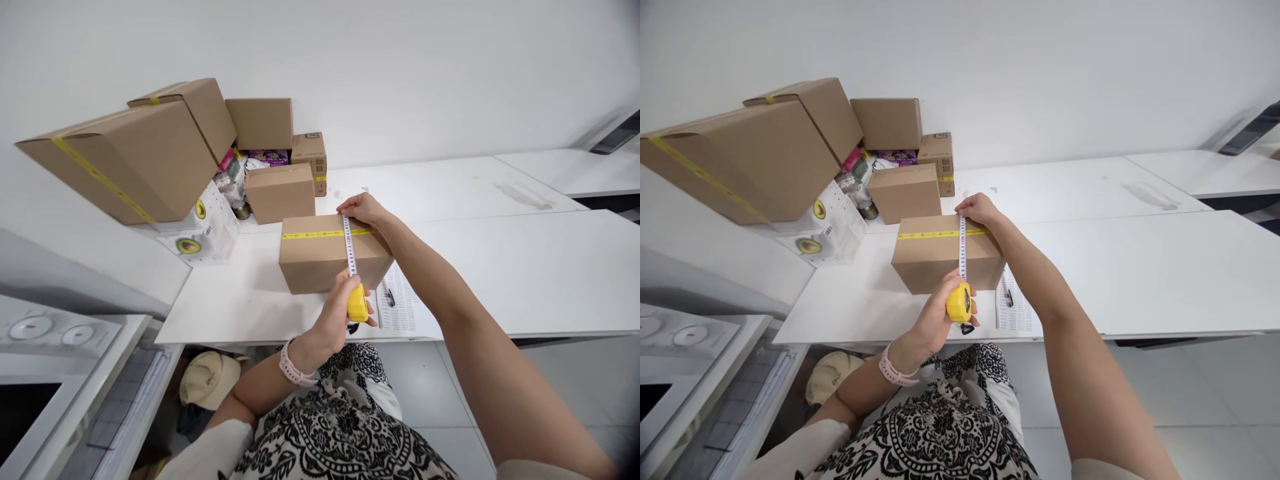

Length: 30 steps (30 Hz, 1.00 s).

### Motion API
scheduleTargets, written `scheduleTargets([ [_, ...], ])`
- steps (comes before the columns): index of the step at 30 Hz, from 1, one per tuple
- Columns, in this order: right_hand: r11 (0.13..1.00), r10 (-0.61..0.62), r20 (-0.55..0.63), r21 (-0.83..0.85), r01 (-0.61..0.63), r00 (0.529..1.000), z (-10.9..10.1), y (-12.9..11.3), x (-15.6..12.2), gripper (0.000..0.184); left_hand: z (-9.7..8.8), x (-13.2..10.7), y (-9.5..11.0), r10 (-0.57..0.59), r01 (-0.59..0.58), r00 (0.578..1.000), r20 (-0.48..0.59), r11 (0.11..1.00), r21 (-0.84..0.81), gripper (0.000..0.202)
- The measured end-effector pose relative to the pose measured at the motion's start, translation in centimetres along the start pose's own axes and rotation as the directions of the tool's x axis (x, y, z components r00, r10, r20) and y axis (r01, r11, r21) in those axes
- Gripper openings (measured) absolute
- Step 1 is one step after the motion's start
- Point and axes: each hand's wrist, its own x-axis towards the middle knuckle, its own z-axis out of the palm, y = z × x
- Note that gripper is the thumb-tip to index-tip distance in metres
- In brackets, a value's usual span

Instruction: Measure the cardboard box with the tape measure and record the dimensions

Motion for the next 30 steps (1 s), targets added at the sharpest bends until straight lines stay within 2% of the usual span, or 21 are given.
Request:
scheduleTargets([
  [3,0.998,0.057,0.032,-0.011,-0.057,0.998,-0.5,-0.9,-0.6,0.008,0.6,0.1,-0.9,0.023,-0.022,0.999,0.031,0.999,-0.037,0.047],
  [7,0.999,0.034,0.043,0.001,-0.034,0.999,-0.8,-1.5,-2.0,0.003,1.3,0.1,-1.8,0.041,-0.039,0.998,0.054,0.998,-0.041,0.053],
  [12,0.998,0.036,0.010,0.059,-0.037,0.999,-0.9,-1.2,-3.8,0.019,1.3,-0.5,-1.1,0.017,-0.016,0.999,0.051,1.000,-0.018,0.064],
  [16,0.995,0.041,-0.025,0.092,-0.039,0.999,-0.9,-1.3,-4.8,0.021,0.9,-1.0,-0.7,0.020,-0.019,0.999,0.040,0.999,-0.026,0.064],
  [24,0.992,0.077,0.013,0.101,-0.078,0.997,-1.0,-1.5,-4.9,0.018,0.6,-1.2,-0.9,0.009,-0.008,1.000,0.023,1.000,-0.030,0.070],
  [30,0.993,0.059,0.020,0.102,-0.061,0.998,-1.0,-1.2,-4.6,0.020,0.7,-1.5,-0.9,0.013,-0.014,1.000,-0.023,1.000,-0.022,0.074],
])
